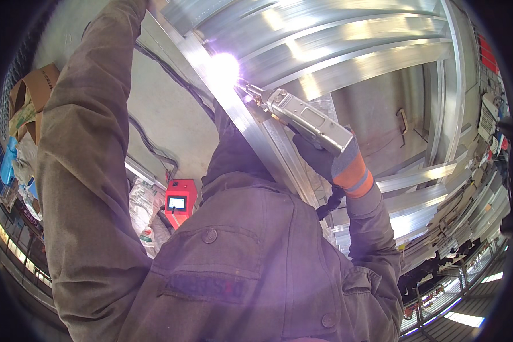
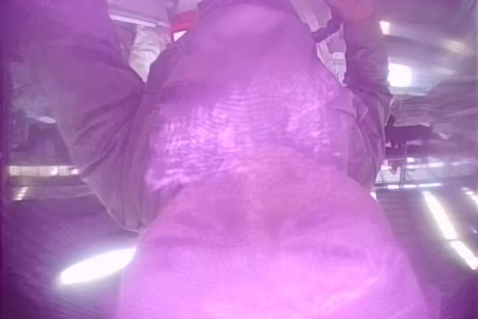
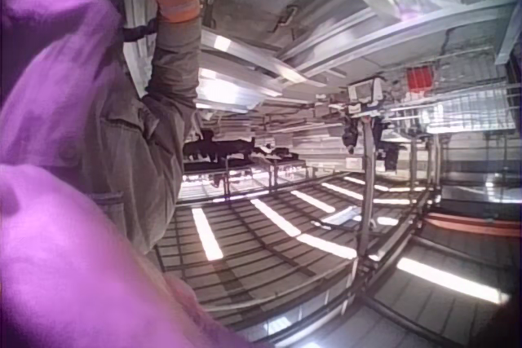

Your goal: The person welds metal frame components using a handheld welding torch. They repeatedly position and align metal bars, then weld along seams, creating bright arcs. The person adjusts pieces between welds and continues along the frame.

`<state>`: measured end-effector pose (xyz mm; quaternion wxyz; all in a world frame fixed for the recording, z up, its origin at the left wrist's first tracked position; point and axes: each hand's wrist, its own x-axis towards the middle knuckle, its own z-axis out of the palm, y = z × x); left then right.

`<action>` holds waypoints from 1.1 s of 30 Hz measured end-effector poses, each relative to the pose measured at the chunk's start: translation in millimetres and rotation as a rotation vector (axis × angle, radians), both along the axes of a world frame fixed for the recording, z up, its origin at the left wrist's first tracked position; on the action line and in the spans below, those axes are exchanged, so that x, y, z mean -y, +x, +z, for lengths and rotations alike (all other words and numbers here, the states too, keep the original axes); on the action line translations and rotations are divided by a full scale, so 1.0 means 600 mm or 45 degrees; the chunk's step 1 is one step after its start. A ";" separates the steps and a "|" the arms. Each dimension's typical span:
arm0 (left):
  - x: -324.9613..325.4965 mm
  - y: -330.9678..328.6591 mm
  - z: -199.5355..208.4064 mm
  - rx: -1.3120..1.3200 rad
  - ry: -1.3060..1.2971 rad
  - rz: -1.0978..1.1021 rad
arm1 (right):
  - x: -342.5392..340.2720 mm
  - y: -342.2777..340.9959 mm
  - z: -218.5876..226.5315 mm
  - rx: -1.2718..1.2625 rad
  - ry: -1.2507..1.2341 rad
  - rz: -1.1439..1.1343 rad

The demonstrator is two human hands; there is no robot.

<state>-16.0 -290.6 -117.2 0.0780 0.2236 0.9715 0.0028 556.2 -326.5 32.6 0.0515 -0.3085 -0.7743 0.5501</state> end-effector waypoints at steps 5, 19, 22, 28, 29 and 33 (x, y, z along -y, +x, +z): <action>0.000 -0.005 -0.003 -0.004 -0.057 -0.047 | -0.004 -0.002 0.002 -0.011 0.083 0.044; 0.001 -0.019 -0.016 -0.013 -0.227 -0.185 | -0.006 0.000 0.008 0.019 0.164 0.087; 0.001 -0.022 -0.018 -0.015 -0.260 -0.205 | -0.006 0.003 0.010 0.052 0.171 0.105; -0.001 -0.029 -0.022 -0.025 -0.317 -0.256 | -0.003 0.015 0.011 0.095 0.147 0.132; -0.001 -0.030 -0.023 -0.024 -0.325 -0.263 | -0.002 0.017 0.010 0.087 0.194 0.147; -0.003 -0.034 -0.026 -0.033 -0.357 -0.295 | 0.004 0.018 0.011 0.121 0.014 0.012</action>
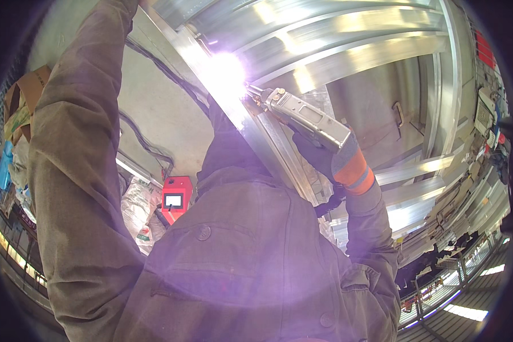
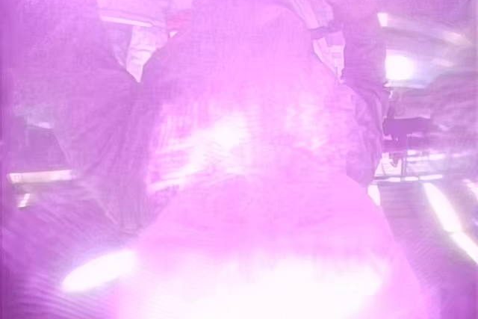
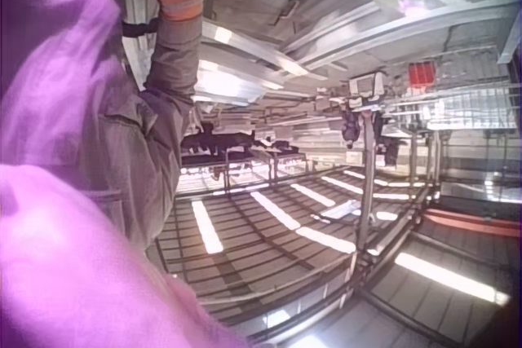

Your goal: The person welds metal frame components using a handheld welding torch. They repeatedly position and align metal bars, then weld along seams, creating bright arcs. The person adjusts pieces between welds and continues along the frame.

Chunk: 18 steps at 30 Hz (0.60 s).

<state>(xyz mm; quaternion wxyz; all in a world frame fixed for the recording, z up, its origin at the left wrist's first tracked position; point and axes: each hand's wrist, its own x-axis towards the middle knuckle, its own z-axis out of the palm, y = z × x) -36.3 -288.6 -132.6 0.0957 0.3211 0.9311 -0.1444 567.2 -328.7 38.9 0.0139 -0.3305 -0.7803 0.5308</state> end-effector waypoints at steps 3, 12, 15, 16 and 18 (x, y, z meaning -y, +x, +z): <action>-0.001 -0.002 -0.003 0.000 -0.025 -0.018 | -0.002 -0.002 0.002 -0.042 0.159 0.090; -0.007 -0.010 -0.011 -0.004 -0.088 -0.068 | 0.001 -0.010 0.026 0.112 -0.063 -0.016; -0.011 -0.012 -0.012 -0.007 -0.107 -0.091 | 0.005 -0.015 0.033 0.044 -0.028 -0.045; -0.013 -0.013 -0.012 -0.007 -0.111 -0.098 | 0.006 -0.016 0.035 0.028 -0.051 -0.066; -0.017 -0.015 -0.012 -0.007 -0.124 -0.111 | 0.007 -0.018 0.037 -0.007 -0.049 -0.080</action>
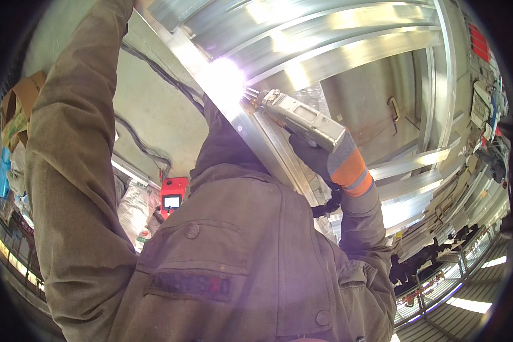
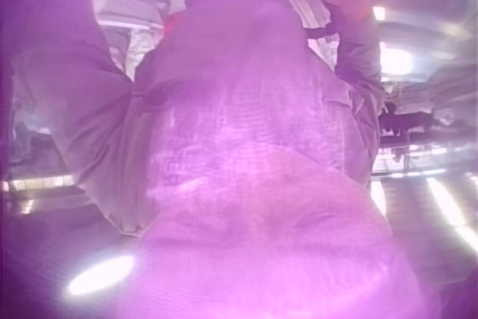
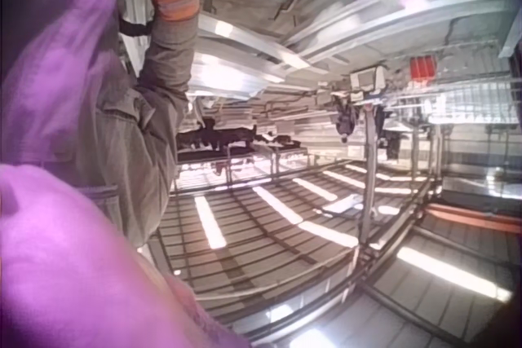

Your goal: The person welds metal frame components using a handheld welding torch. They repeatedly position and align metal bars, then weld along seams, creating bright arcs. The person adjusts pieces between welds and continues along the frame.

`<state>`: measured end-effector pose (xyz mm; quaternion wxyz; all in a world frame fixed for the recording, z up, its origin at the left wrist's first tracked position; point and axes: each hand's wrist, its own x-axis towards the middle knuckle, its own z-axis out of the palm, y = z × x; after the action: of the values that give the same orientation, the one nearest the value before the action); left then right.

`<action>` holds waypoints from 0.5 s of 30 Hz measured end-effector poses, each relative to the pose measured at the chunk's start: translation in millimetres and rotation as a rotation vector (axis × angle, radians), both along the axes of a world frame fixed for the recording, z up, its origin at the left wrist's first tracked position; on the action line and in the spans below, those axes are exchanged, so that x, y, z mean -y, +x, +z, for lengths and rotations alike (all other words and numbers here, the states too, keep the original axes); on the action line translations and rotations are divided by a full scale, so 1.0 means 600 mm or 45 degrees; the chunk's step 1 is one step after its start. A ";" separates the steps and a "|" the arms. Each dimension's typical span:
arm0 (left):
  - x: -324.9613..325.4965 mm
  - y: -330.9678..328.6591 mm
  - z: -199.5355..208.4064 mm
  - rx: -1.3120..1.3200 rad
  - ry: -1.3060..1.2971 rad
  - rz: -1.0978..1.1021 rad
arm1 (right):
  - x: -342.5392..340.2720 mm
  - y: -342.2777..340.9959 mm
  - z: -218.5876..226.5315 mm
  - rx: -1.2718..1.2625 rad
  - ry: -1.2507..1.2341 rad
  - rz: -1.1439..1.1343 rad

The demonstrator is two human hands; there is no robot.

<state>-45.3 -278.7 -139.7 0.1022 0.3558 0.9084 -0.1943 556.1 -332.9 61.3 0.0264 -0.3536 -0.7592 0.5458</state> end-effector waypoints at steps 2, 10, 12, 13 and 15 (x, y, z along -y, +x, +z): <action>-0.004 -0.002 0.000 -0.003 -0.010 -0.015 | -0.001 0.002 0.007 0.050 -0.040 0.012; -0.019 -0.006 0.001 -0.004 -0.058 -0.066 | 0.005 -0.006 0.021 0.196 -0.061 0.024; -0.022 -0.007 0.001 -0.002 -0.068 -0.075 | 0.006 -0.011 0.026 0.232 -0.095 0.024; -0.024 -0.007 0.002 -0.002 -0.074 -0.081 | 0.005 -0.013 0.028 0.211 -0.104 0.013; -0.028 -0.007 0.002 0.000 -0.084 -0.096 | 0.001 -0.019 0.033 0.222 -0.105 0.014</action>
<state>-49.3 -261.9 -138.5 0.1064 0.3860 0.8875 -0.2280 544.8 -333.3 81.0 -0.0574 -0.3962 -0.7374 0.5440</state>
